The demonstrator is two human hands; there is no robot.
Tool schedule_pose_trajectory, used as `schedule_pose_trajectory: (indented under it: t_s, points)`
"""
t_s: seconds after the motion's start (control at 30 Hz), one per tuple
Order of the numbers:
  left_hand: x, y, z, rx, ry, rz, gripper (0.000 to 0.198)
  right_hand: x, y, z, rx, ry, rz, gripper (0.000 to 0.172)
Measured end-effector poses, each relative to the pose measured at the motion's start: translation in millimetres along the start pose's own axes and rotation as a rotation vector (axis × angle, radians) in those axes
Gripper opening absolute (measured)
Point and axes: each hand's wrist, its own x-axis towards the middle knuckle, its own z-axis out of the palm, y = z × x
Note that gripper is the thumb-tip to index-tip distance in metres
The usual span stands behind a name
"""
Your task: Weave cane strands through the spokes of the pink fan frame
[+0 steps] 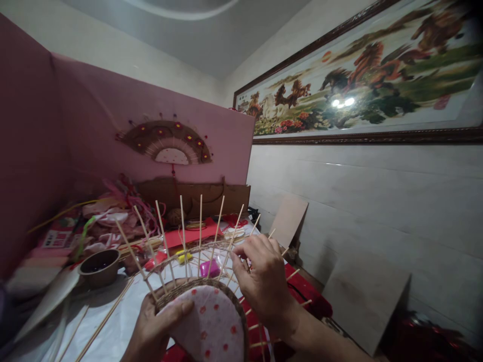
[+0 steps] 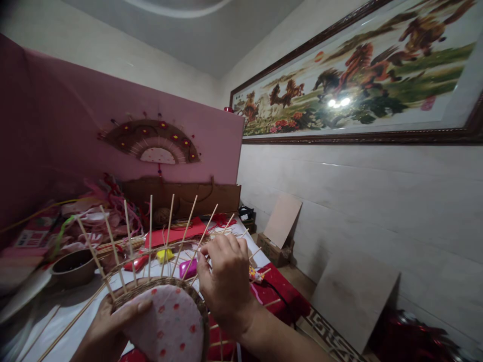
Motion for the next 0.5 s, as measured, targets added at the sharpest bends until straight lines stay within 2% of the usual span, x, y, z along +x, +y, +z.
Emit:
schedule_pose_trajectory:
  t_s: [0.1, 0.33, 0.5]
  points:
    - [-0.7, -1.3, 0.3, -0.007, 0.021, -0.008, 0.034, -0.9, 0.3, 0.9, -0.001, 0.006, 0.009, 0.015]
    - [-0.1, -1.2, 0.1, -0.003, -0.05, -0.028, 0.033, 0.0, -1.5, 0.9, 0.007, 0.013, 0.017, 0.015]
    - [-0.2, -0.8, 0.3, -0.034, -0.051, -0.032, 0.031, -0.4, -1.8, 1.7, 0.017, 0.039, 0.014, 0.013]
